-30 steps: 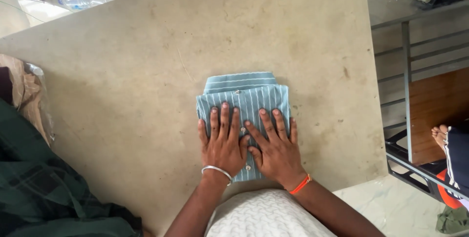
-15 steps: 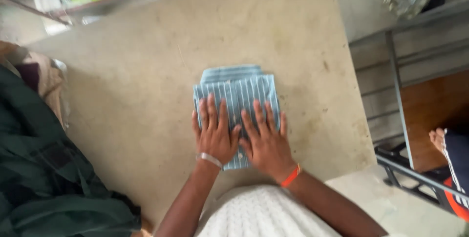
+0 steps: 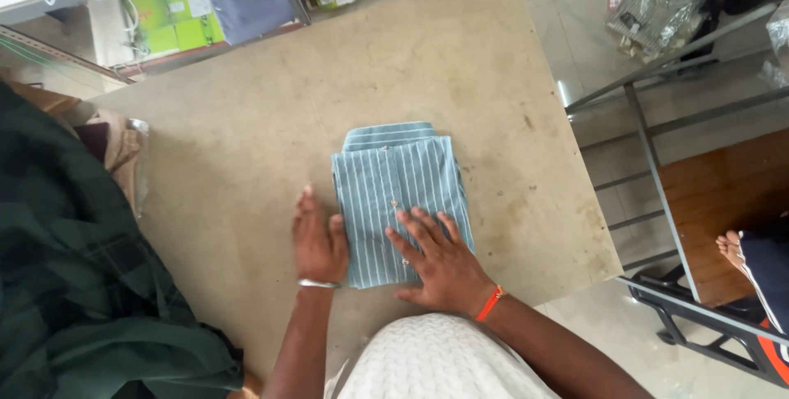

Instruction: Folding a striped shirt and placing it into a plastic bag.

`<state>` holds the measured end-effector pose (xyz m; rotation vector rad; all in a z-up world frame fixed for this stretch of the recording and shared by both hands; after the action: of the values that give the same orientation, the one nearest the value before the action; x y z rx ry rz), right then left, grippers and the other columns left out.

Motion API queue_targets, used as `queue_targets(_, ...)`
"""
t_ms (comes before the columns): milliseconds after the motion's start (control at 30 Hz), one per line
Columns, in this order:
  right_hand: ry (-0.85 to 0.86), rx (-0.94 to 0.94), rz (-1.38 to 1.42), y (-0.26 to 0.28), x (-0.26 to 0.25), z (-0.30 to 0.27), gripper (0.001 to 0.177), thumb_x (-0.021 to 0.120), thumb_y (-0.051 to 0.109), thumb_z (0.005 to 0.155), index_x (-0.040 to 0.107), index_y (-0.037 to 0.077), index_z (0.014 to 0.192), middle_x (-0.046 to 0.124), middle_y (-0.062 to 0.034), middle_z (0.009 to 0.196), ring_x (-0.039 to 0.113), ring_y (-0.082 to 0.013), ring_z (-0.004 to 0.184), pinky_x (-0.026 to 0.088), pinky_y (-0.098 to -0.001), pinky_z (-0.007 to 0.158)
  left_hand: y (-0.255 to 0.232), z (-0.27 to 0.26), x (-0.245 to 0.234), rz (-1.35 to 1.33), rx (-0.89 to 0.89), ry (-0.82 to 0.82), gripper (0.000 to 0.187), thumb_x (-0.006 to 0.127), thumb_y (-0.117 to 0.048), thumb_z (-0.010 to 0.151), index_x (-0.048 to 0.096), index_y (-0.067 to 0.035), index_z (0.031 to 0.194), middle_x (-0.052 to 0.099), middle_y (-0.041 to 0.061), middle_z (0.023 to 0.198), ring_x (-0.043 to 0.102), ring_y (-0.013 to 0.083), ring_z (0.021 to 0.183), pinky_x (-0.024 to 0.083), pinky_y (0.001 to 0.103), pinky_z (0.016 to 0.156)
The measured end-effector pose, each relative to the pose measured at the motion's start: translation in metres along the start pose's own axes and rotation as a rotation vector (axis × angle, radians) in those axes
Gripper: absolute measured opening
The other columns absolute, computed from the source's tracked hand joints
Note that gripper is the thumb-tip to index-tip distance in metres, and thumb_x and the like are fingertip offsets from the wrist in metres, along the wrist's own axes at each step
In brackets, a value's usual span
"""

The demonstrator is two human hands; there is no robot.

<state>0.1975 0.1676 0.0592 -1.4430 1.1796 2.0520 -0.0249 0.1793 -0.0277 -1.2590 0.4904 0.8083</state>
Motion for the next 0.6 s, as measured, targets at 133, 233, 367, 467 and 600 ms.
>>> queue_targets(133, 0.318, -0.02, -0.109, 0.007, 0.005, -0.007, 0.087, 0.073, 0.046, 0.077, 0.045, 0.015, 0.153, 0.039, -0.0123, 0.16, 0.031, -0.0338, 0.148, 0.022, -0.0545, 0.115, 0.015, -0.012, -0.035, 0.025, -0.041, -0.1, 0.053, 0.05, -0.02, 0.108, 0.04, 0.006, 0.154, 0.05, 0.029, 0.152, 0.044, 0.0485, 0.144, 0.036, 0.051, 0.121)
queue_targets(233, 0.197, -0.056, -0.111, 0.007, 0.008, -0.011, 0.072, 0.076, 0.03, 0.077, 0.055, 0.01, 0.144, 0.049, -0.0114, 0.147, 0.045, -0.0275, 0.135, 0.035, -0.0453, 0.111, 0.023, -0.016, -0.038, -0.112, -0.1, -0.111, 0.051, 0.052, -0.021, 0.107, 0.045, 0.004, 0.151, 0.053, 0.028, 0.15, 0.045, 0.0476, 0.144, 0.037, 0.05, 0.117)
queue_targets(367, 0.043, -0.173, -0.254, 0.019, 0.003, -0.01, 0.048, 0.073, 0.016, 0.082, 0.069, 0.01, 0.13, 0.066, -0.008, 0.122, 0.061, -0.0217, 0.11, 0.049, -0.0365, 0.088, 0.028, -0.014, -0.035, -0.047, -0.106, -0.134, 0.051, 0.054, -0.021, 0.105, 0.049, 0.003, 0.149, 0.055, 0.027, 0.147, 0.047, 0.0456, 0.142, 0.037, 0.049, 0.117)
queue_targets(467, -0.083, -0.232, -0.278, 0.026, -0.014, -0.007, 0.033, 0.071, 0.014, 0.087, 0.072, 0.008, 0.119, 0.073, -0.0068, 0.11, 0.068, -0.0194, 0.097, 0.052, -0.0339, 0.077, 0.03, -0.016, -0.033, -0.04, -0.085, -0.15, 0.049, 0.053, -0.02, 0.106, 0.049, 0.003, 0.149, 0.056, 0.027, 0.147, 0.047, 0.0439, 0.142, 0.037, 0.048, 0.118)
queue_targets(600, -0.138, -0.272, -0.17, 0.042, -0.066, 0.011, 0.032, 0.07, 0.014, 0.084, 0.073, 0.0, 0.112, 0.075, -0.0067, 0.092, 0.072, -0.0205, 0.079, 0.055, -0.0352, 0.066, 0.023, -0.013, -0.041, -0.156, -0.135, -0.184, 0.047, 0.052, -0.017, 0.106, 0.05, 0.001, 0.149, 0.055, 0.027, 0.147, 0.048, 0.0416, 0.142, 0.041, 0.044, 0.115)
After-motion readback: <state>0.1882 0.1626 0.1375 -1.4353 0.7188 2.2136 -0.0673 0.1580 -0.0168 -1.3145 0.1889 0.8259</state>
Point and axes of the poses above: each hand's wrist, its own z-axis towards the middle knuckle, its own x-axis out of the palm, y = z × x, the point moved 5 cm from there along z, towards the middle knuckle
